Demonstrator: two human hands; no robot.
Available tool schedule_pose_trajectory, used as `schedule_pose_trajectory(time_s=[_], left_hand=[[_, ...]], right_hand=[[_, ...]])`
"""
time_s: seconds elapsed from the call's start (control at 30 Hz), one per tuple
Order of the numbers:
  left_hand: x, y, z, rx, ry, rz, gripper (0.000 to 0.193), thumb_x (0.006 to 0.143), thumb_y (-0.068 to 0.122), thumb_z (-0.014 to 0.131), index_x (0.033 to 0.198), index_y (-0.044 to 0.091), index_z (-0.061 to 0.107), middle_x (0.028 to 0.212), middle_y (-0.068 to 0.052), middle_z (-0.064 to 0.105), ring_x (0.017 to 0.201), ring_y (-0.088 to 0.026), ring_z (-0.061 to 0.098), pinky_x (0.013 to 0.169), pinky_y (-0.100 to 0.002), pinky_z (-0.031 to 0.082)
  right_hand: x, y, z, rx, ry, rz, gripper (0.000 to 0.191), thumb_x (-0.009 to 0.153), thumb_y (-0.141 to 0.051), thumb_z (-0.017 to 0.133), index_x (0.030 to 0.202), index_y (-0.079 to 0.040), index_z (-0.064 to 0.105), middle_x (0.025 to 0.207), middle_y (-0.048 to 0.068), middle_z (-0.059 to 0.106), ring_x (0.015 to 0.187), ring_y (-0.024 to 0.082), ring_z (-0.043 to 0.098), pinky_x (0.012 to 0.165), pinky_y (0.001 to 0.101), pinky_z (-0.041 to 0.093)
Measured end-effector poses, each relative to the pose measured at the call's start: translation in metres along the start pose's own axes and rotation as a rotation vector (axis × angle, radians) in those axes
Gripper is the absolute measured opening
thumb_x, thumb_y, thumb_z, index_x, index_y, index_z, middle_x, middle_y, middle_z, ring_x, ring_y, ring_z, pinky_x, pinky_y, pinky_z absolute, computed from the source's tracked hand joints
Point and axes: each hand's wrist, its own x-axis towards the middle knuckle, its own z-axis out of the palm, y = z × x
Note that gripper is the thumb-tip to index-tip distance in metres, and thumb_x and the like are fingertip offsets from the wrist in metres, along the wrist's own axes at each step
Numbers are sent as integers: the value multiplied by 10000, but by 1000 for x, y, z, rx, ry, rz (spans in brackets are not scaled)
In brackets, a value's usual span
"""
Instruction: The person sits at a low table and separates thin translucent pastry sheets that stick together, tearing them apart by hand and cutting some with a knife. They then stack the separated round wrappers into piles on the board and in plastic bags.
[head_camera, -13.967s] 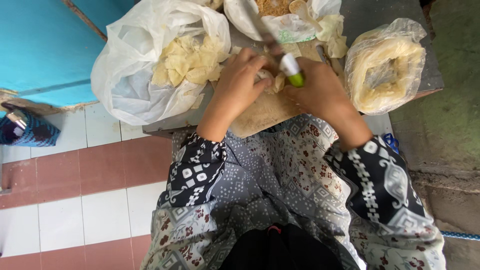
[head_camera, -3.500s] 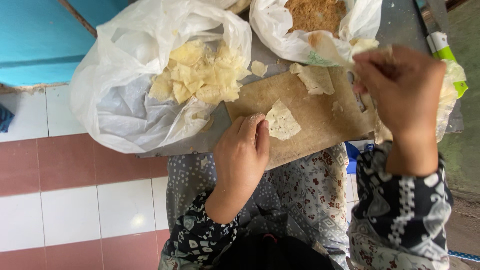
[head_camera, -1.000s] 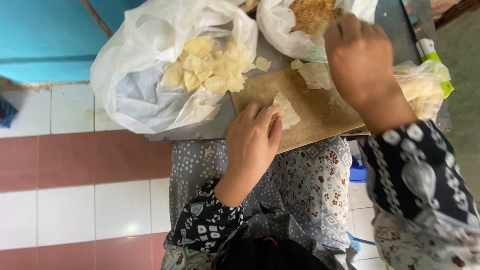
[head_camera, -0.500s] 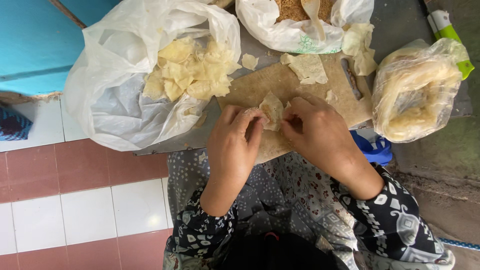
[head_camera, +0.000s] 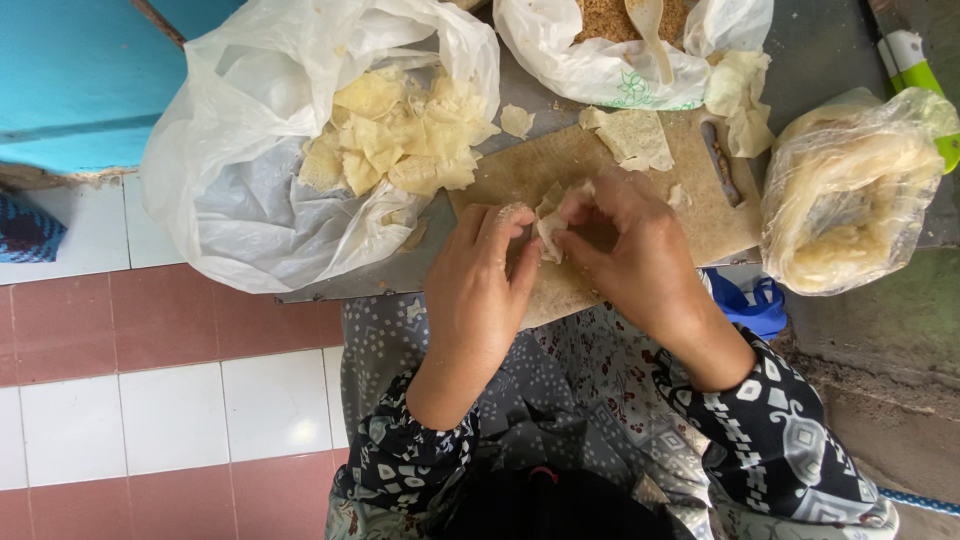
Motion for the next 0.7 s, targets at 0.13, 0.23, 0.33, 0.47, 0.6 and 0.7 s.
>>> schedule_pose_trajectory(time_s=[0.13,0.23,0.33,0.47,0.6,0.7], left_hand=[[1,-3,-3,36,25,162,200,917,84,739,1102,89,663,1045,-62,625,959,-270,669,785,-400,539],[2,-6,-3,63,-4,215,156,925,92,739,1069,84,679,1052,-58,627,976,-269,665,813,-402,535],[3,-10,-6,86,-24,253,138,936,114,742,1062,73,702,1051,-51,627,961,-263,654,830,-404,526],[6,-16,-20,137,-125,354,135,950,150,737,1054,66,720,1068,-42,627,945,-244,631,845,-404,515],[14,-22,-32,195,-210,488,227,921,231,749,1079,69,739,1054,-46,613,951,-238,608,826,-415,497],[19,-23,-34,221,-216,574,255,938,243,735,1133,78,739,1045,-39,598,964,-233,593,841,-404,499]], right_hand=[[-3,-4,-9,-365,30,-384,267,817,-55,837,1059,-74,726,1070,85,652,1018,297,608,868,407,500],[-13,-5,-16,-537,-13,-520,336,797,-103,814,1125,-84,745,1161,61,661,1070,277,592,904,419,467],[-21,-3,-21,-738,-30,-602,408,739,-139,792,1141,-78,759,1180,44,670,1102,257,590,914,406,438],[-23,3,-20,-871,-23,-748,434,738,-173,810,1159,-77,770,1181,16,676,1099,212,594,925,367,426],[-21,9,-3,-606,118,-672,316,813,-151,842,1102,-46,772,1136,34,695,993,211,585,880,371,428],[-22,11,10,-320,231,-397,126,868,-70,812,974,-50,747,1017,70,672,945,235,581,851,370,464]])
